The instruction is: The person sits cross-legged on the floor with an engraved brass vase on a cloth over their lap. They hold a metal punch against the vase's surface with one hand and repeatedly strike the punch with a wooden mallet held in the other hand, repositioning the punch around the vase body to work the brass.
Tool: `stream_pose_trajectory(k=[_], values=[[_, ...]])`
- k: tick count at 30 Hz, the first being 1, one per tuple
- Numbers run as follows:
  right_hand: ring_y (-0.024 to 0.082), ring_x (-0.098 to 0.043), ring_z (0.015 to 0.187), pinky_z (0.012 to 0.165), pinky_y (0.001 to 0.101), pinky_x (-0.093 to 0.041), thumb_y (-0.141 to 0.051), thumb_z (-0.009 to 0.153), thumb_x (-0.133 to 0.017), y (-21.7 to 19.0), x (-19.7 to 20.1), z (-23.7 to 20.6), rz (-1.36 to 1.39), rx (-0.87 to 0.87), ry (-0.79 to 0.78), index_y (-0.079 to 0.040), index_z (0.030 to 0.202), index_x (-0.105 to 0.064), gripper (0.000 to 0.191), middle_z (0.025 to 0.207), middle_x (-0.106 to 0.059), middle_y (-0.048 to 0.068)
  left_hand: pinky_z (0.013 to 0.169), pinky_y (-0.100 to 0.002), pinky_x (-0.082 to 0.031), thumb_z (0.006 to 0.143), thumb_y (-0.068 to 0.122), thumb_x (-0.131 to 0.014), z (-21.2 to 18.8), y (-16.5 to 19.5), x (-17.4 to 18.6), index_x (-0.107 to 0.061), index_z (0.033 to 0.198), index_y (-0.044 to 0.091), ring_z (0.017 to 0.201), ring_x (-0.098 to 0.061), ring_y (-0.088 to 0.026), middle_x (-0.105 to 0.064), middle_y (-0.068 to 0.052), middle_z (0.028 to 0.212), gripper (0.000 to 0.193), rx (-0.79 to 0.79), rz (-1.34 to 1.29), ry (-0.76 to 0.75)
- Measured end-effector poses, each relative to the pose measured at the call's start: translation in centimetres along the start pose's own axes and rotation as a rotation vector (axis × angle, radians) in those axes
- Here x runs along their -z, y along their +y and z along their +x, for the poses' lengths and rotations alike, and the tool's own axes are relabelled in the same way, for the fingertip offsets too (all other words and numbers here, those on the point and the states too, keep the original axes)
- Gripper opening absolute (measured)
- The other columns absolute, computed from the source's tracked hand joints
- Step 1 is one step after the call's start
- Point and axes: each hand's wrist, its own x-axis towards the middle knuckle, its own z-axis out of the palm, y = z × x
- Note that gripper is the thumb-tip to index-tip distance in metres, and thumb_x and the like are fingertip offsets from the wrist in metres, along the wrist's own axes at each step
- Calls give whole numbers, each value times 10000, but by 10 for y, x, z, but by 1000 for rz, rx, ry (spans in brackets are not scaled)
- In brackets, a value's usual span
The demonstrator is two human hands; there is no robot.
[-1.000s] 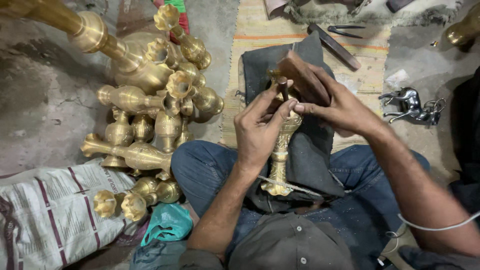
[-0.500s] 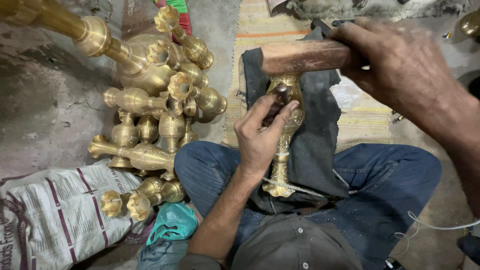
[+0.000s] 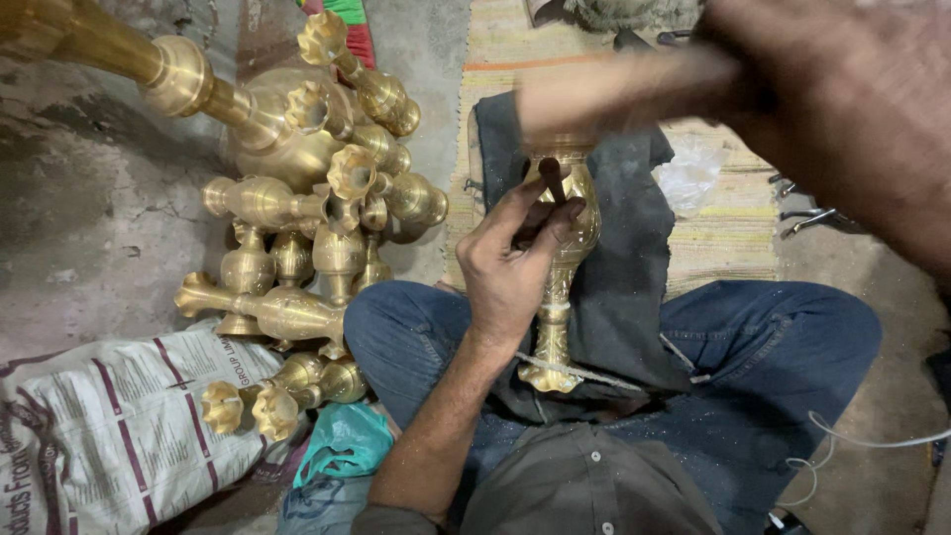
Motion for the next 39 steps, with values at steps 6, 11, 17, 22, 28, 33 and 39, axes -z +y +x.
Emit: stream_pose_trajectory(k=[6,11,17,22,28,33,39], values=[[274,-706,833,750,403,-570,-207,930,-771,4,-4,-4,-126,89,14,-64,1120,-689,251,932,-697,118,851,-282,-653,955,45,-797,1,-1,0,-683,1315,59,997,-795,-146,-797,-78,1093,377,-21,29,-11],[206,-719,767,690,349,-579,-277,974,-753,-2,-2,-2,-428,32,-126,-147,1131,-722,207,868,-714,52,843,-280,-653,972,60,-776,0,-1,-2,-662,1359,57,1006,-787,-146,-788,-85,1125,404,18,-40,-14],[207,-731,833,688,344,-586,-304,886,-778,-1,-4,-5,-449,82,-81,-130,1100,-703,286,918,-721,47,806,-275,-652,969,67,-796,1,0,-2,-687,1320,65,949,-789,-128,-793,-71,1049,368,15,11,-22],[221,-678,869,756,358,-558,-184,969,-778,19,-15,-18,-37,-4,27,-101,1074,-641,191,977,-669,79,788,-285,-639,965,76,-786,0,-1,-2,-659,1366,59,926,-781,-128,-778,-77,1064,421,-9,15,-17],[203,-618,748,671,342,-515,-128,1010,-763,25,-27,-19,180,-53,41,-90,953,-603,175,859,-618,78,823,-290,-646,990,64,-785,0,-4,-3,-666,1357,68,981,-789,-140,-773,-76,1108,385,-51,45,1],[260,-690,826,710,399,-575,-136,898,-809,8,-12,-10,-111,111,68,-64,1135,-662,288,926,-683,117,851,-301,-657,993,72,-764,-2,-5,-2,-644,1390,58,1007,-777,-157,-763,-87,1165,415,-54,-13,-19],[236,-709,791,715,402,-591,-274,912,-828,-3,-5,-5,-278,34,-61,-95,1047,-663,279,849,-686,90,834,-297,-662,1001,72,-769,0,-8,-1,-675,1346,57,988,-784,-158,-770,-77,1116,358,-70,29,-29]])
